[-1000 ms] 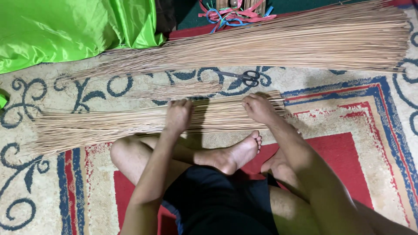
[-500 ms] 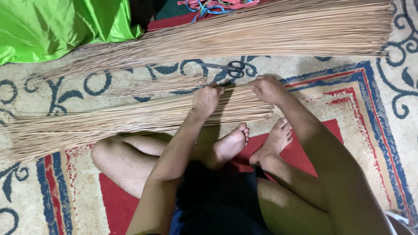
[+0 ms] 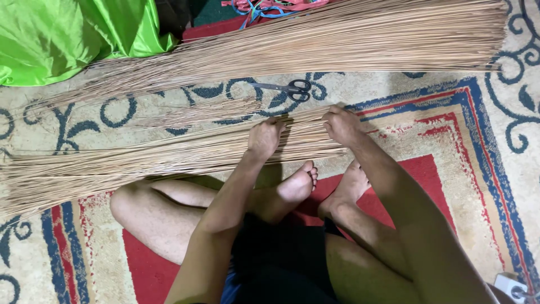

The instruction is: Trimming and organizing thin wooden sticks for broom making

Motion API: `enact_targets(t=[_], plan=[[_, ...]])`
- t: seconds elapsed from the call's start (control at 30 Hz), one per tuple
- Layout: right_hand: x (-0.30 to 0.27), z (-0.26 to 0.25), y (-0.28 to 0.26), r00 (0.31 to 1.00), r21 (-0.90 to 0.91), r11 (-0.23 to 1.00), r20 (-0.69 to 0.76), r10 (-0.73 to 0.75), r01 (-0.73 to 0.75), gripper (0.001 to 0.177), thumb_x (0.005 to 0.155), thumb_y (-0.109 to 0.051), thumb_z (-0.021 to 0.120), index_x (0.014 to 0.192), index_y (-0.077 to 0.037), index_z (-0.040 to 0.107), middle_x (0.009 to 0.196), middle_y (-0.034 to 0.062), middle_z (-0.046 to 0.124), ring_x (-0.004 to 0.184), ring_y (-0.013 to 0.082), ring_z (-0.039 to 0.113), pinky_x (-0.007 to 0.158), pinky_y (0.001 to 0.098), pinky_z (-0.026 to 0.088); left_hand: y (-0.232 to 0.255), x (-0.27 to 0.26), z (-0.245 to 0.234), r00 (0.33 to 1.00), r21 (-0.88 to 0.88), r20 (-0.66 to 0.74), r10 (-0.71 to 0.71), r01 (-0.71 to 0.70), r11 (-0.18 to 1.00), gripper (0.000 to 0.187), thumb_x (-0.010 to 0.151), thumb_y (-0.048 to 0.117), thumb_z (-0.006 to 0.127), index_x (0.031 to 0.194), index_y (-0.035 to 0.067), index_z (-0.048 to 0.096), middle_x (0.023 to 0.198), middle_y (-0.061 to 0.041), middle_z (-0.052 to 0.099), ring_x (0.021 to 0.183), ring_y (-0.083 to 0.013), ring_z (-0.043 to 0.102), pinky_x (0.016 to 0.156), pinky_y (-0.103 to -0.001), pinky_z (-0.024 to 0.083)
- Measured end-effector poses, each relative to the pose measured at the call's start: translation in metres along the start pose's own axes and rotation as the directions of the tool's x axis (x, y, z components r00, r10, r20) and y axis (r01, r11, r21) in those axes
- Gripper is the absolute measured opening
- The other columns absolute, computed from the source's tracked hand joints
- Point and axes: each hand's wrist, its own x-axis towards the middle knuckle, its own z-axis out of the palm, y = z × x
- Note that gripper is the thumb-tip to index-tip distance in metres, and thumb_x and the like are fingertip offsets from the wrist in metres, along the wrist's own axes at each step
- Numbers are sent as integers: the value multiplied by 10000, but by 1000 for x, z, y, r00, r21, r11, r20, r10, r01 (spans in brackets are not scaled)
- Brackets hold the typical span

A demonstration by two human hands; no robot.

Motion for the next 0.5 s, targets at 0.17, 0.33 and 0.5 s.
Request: enact_targets(t=[0.17, 0.33, 0.5], plan=[[3, 21, 4, 1000, -52, 999, -29, 1, -3, 149, 860, -320, 708, 958, -220, 759, 939, 22, 620, 896, 286, 716, 799, 387, 602, -1, -2, -12, 1000, -14, 27, -2, 2, 1000, 233, 1049, 362, 536, 1077, 278, 751, 1031, 2, 670, 886, -307, 767, 775, -454, 657], [5, 50, 17, 997, -123, 992, -67, -31, 23, 127, 865, -328, 695, 924, -226, 743, 936, 4, 603, 927, 250, 690, 801, 364, 562, -7, -2, 4, 1000, 26, 27, -12, 11, 1000, 226, 1043, 386, 532, 1094, 324, 743, 1025, 21, 665, 887, -284, 767, 763, -426, 655], [2, 25, 8, 994, -163, 985, -88, -67, 52, 126, 874, -338, 673, 941, -236, 707, 1000, -7, 578, 1010, 232, 636, 836, 349, 498, -2, -5, -14, 999, 9, 50, -17, 17, 1000, 239, 1052, 381, 531, 1113, 304, 750, 1038, 25, 664, 916, -280, 766, 784, -429, 651]])
